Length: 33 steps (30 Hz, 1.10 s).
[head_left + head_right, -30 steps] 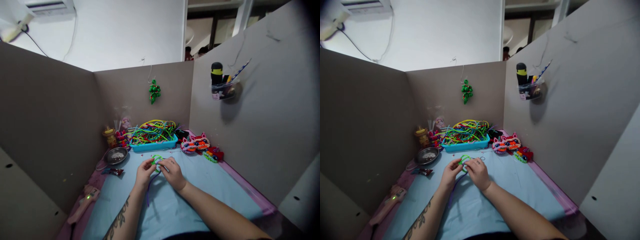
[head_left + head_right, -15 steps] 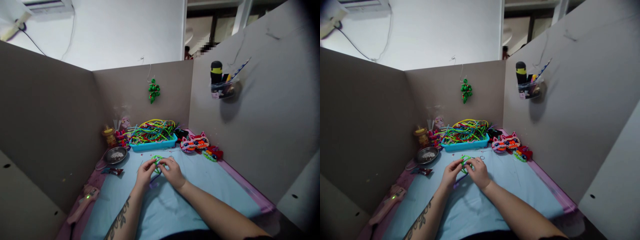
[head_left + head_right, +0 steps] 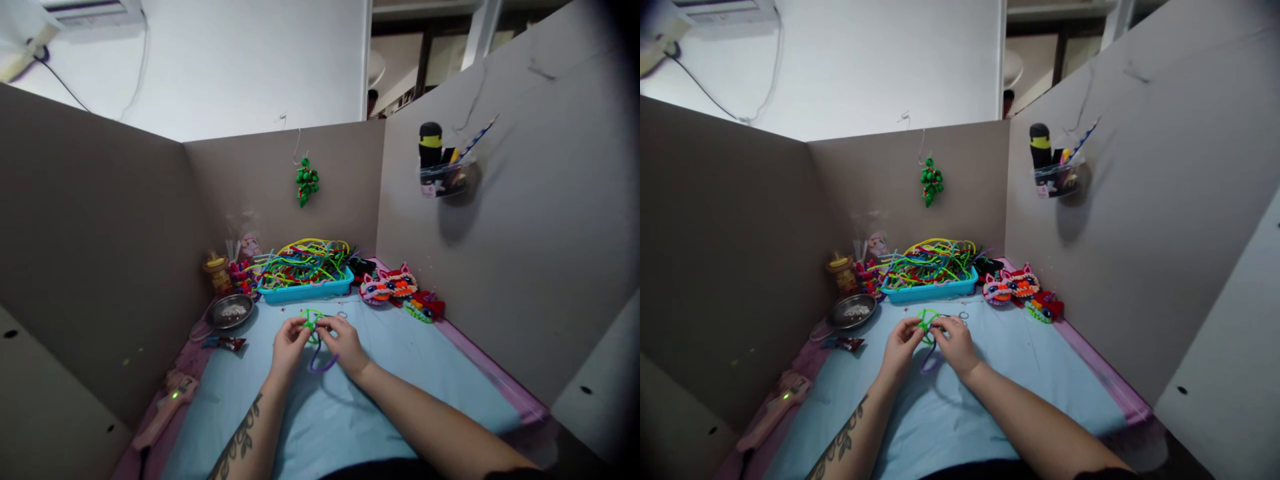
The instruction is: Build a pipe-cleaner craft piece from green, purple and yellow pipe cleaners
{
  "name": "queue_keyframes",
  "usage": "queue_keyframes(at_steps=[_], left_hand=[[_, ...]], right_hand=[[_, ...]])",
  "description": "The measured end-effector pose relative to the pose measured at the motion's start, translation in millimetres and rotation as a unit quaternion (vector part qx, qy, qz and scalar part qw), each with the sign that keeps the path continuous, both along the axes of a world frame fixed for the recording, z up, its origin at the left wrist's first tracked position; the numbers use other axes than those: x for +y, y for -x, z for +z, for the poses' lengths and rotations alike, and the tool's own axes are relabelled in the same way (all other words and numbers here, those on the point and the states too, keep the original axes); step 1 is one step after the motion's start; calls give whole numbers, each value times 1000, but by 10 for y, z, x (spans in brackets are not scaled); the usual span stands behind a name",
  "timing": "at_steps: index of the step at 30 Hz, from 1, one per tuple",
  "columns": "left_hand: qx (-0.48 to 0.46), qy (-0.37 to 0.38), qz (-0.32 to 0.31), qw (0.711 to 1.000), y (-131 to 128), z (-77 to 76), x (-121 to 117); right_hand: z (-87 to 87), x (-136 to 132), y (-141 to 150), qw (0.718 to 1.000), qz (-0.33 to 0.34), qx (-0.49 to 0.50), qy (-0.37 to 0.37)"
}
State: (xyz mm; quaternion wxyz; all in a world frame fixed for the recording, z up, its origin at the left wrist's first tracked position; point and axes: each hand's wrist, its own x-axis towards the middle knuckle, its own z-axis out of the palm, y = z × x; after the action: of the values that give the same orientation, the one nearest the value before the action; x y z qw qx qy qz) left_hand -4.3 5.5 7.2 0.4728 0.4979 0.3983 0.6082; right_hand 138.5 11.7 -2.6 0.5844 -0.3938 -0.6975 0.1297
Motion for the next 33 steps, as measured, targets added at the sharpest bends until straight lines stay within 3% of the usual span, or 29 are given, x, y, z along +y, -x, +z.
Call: queue_keyframes(at_steps=[6, 13, 18, 33], left_hand=[[8, 5, 7, 1000, -7, -2, 5], [-13, 28, 3, 1000, -28, 1, 4], [-37, 48, 10, 998, -16, -1, 12], [-44, 55, -39, 997, 17, -17, 22]], right_hand=[[-52, 36, 4, 1000, 19, 16, 8], [21, -18, 6, 1000, 15, 19, 17], [36, -9, -14, 999, 9, -21, -33], [-40, 62, -30, 997, 26, -66, -42]])
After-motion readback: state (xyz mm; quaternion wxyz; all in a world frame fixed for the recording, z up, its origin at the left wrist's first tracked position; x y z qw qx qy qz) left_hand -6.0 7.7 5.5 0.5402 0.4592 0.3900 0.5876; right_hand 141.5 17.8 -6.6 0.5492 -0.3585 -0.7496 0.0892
